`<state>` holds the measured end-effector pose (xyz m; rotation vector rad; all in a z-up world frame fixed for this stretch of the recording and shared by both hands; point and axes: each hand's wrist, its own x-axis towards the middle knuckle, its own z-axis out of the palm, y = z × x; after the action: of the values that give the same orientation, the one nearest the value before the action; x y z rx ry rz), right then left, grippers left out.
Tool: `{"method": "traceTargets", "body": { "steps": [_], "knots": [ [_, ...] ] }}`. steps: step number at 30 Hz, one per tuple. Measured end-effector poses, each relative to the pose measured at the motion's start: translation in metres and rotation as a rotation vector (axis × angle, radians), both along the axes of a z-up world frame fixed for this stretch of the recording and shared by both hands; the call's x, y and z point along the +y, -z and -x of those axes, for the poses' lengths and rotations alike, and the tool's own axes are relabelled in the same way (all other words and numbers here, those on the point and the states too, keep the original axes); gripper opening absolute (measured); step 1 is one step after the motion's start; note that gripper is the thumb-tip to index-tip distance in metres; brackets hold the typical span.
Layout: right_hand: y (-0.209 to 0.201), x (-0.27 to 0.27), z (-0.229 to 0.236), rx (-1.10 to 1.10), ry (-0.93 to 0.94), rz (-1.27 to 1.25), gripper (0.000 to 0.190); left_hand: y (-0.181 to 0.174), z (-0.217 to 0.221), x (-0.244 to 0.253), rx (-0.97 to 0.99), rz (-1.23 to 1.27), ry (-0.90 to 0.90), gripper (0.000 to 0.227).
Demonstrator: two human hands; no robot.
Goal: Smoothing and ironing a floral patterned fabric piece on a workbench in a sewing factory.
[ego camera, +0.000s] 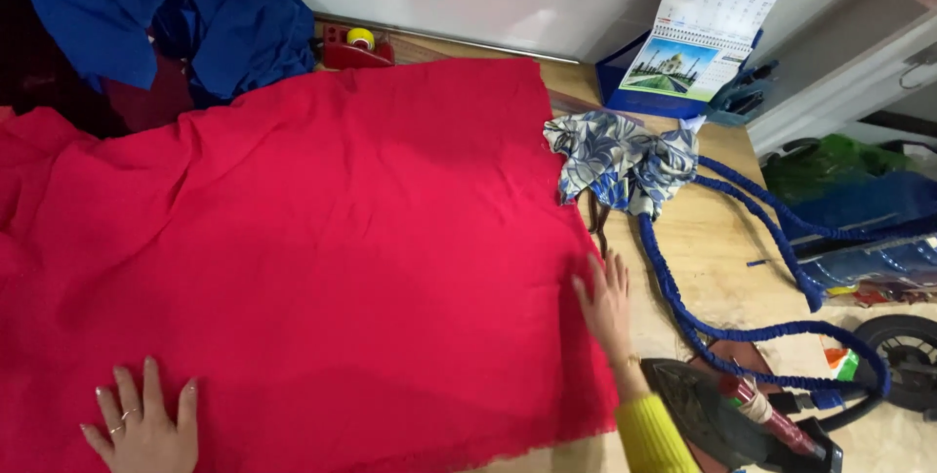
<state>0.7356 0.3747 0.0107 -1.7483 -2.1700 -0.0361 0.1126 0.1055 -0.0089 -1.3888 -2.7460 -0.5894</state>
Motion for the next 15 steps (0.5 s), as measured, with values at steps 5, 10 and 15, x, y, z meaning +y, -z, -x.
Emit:
{"method": "traceTargets", "body": {
  "steps": [5, 10, 15],
  "knots": [
    [0.025, 0.136, 0.003, 0.014, 0.029, -0.270, 0.039, 0.014, 0.009, -0.007, 0.173, -0.114, -0.018, 0.075],
    [0.017, 0.195, 0.027, -0.098, 0.383, 0.061, 0.048, 0.013, 0.031, -0.023, 0.087, -0.071, -0.113, 0.079],
    [0.026, 0.215, 0.007, -0.197, 0.471, -0.046, 0.017, 0.004, 0.037, -0.042, -0.057, 0.066, -0.182, 0.086]
  ]
}}
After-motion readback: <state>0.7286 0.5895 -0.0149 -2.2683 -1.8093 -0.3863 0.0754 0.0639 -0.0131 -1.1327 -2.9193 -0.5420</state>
